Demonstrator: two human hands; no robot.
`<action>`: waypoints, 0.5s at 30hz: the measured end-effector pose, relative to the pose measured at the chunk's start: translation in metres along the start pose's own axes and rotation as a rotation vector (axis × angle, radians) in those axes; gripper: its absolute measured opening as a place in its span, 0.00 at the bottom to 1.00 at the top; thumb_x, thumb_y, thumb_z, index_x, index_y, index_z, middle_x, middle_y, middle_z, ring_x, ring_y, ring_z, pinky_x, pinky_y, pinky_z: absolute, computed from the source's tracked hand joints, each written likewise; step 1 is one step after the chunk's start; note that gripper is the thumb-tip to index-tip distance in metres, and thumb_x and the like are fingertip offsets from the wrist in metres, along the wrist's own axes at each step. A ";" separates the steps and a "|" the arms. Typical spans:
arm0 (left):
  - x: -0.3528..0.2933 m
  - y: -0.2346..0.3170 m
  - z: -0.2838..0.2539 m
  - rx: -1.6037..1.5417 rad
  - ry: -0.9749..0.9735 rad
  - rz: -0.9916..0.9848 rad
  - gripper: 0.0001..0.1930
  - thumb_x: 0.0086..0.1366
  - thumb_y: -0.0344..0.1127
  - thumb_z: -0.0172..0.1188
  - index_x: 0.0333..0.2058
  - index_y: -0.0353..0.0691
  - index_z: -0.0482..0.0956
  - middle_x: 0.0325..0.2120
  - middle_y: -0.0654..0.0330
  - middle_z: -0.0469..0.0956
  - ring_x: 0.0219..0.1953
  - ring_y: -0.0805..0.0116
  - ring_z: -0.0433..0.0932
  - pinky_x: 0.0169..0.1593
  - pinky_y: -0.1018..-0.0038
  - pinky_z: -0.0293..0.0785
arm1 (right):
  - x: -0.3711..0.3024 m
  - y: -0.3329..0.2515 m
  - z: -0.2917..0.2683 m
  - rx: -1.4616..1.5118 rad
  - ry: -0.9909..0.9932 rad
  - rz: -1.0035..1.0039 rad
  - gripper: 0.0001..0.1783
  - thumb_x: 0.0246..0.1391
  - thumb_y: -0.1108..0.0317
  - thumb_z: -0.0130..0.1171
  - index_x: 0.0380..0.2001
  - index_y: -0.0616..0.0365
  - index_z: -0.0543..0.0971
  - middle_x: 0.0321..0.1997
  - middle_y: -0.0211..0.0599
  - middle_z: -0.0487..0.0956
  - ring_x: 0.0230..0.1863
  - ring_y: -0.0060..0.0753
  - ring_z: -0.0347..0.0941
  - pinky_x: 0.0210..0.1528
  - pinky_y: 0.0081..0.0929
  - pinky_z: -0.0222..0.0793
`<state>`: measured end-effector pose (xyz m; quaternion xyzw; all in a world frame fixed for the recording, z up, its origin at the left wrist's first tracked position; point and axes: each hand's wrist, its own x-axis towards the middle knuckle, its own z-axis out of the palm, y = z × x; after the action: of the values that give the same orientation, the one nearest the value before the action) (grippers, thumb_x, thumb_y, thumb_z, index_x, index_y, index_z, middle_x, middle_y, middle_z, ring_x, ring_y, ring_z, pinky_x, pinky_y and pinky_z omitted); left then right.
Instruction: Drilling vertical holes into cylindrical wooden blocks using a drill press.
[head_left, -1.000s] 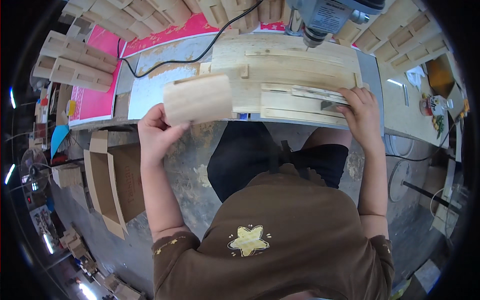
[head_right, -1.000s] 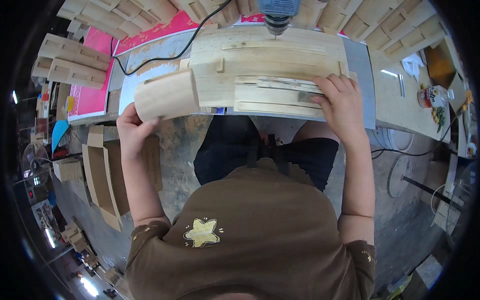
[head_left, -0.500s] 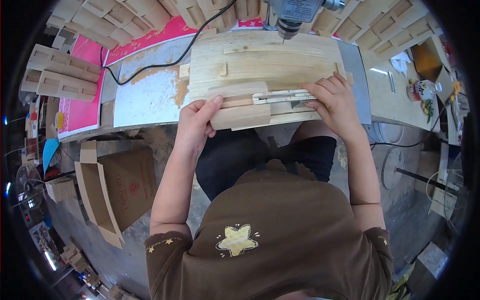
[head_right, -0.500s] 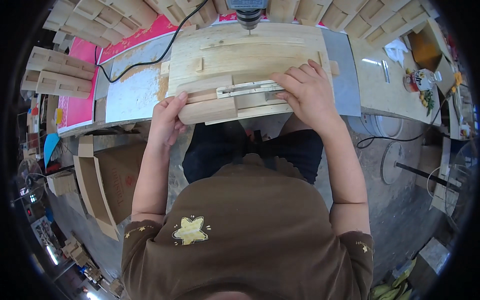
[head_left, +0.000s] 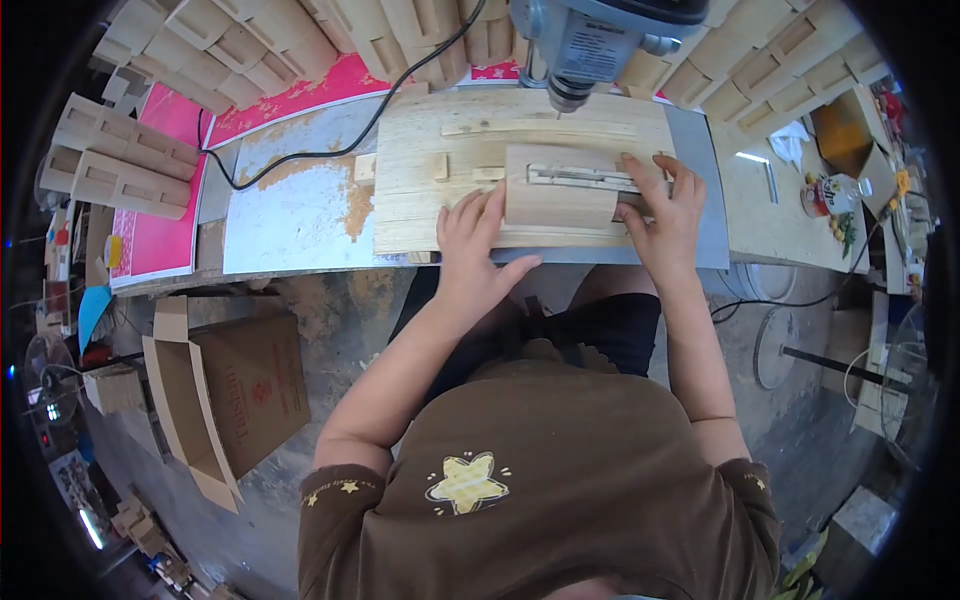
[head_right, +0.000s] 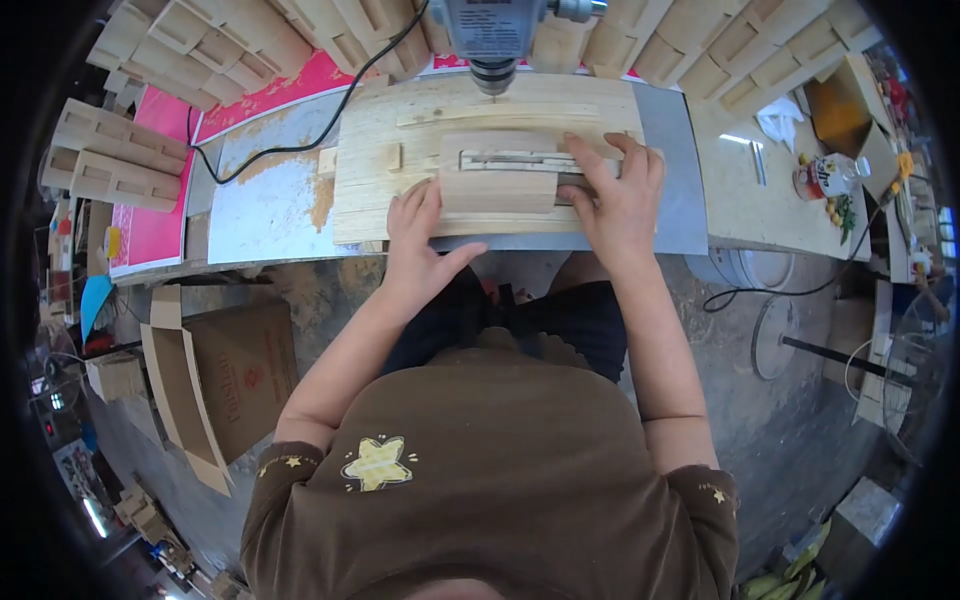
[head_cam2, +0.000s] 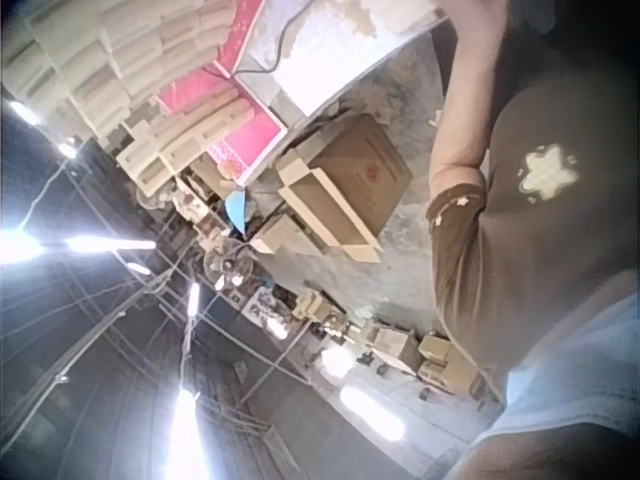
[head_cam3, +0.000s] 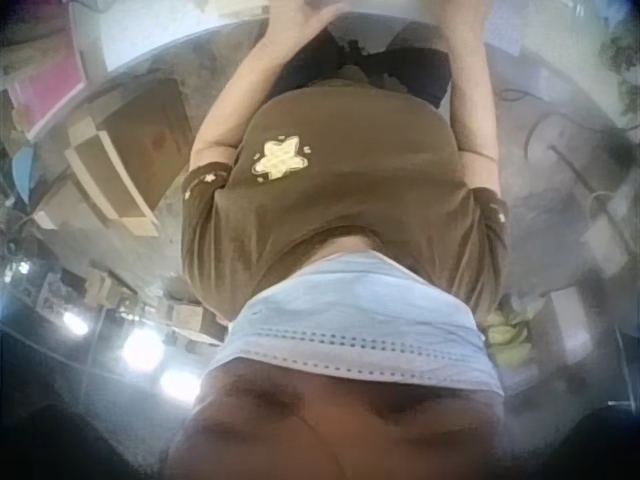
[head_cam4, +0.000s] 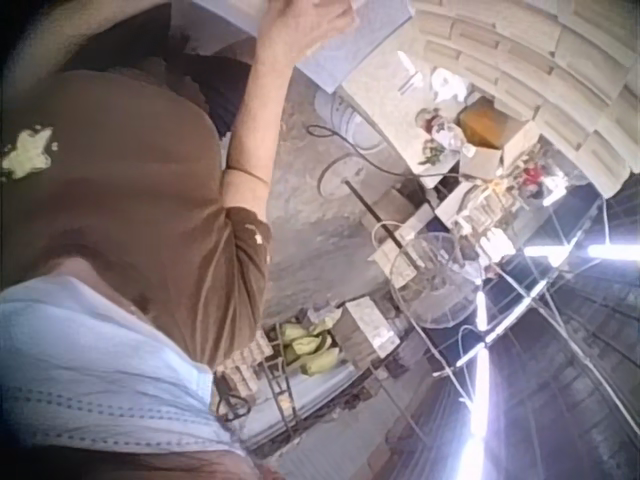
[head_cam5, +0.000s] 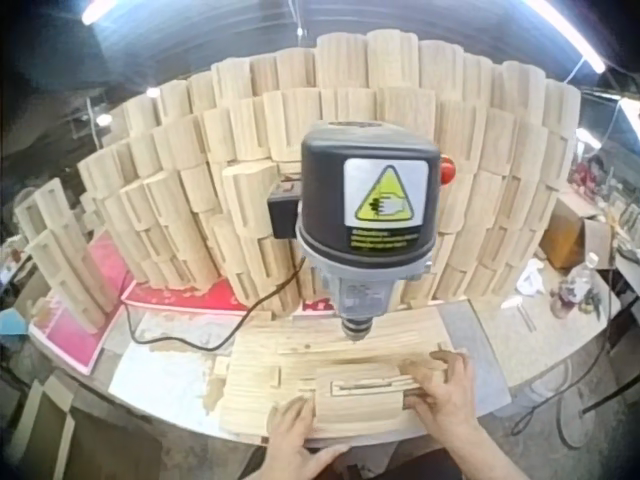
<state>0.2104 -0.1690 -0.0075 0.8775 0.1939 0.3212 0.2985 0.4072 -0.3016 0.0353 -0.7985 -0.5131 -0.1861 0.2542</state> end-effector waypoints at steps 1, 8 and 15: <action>0.002 -0.003 0.005 0.053 0.025 -0.014 0.46 0.39 0.44 0.72 0.58 0.40 0.62 0.47 0.51 0.68 0.53 0.51 0.63 0.56 0.52 0.51 | 0.002 0.005 0.006 0.038 0.014 0.008 0.32 0.31 0.64 0.70 0.47 0.38 0.77 0.46 0.38 0.71 0.48 0.47 0.63 0.51 0.41 0.59; 0.038 -0.029 0.018 0.176 0.076 -0.104 0.44 0.39 0.44 0.72 0.58 0.47 0.64 0.40 0.60 0.70 0.50 0.56 0.64 0.54 0.59 0.50 | 0.045 0.025 0.042 0.089 0.095 -0.054 0.32 0.29 0.65 0.71 0.46 0.42 0.77 0.43 0.36 0.73 0.44 0.43 0.66 0.48 0.39 0.61; 0.037 -0.051 0.012 0.150 0.179 -0.198 0.38 0.37 0.40 0.73 0.52 0.46 0.73 0.34 0.65 0.72 0.42 0.61 0.66 0.50 0.63 0.54 | 0.048 0.008 0.041 0.098 0.042 -0.073 0.31 0.33 0.67 0.70 0.47 0.45 0.76 0.48 0.37 0.73 0.51 0.41 0.66 0.55 0.38 0.61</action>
<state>0.2373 -0.1161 -0.0321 0.8417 0.3289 0.3518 0.2440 0.4356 -0.2449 0.0273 -0.7616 -0.5450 -0.1865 0.2969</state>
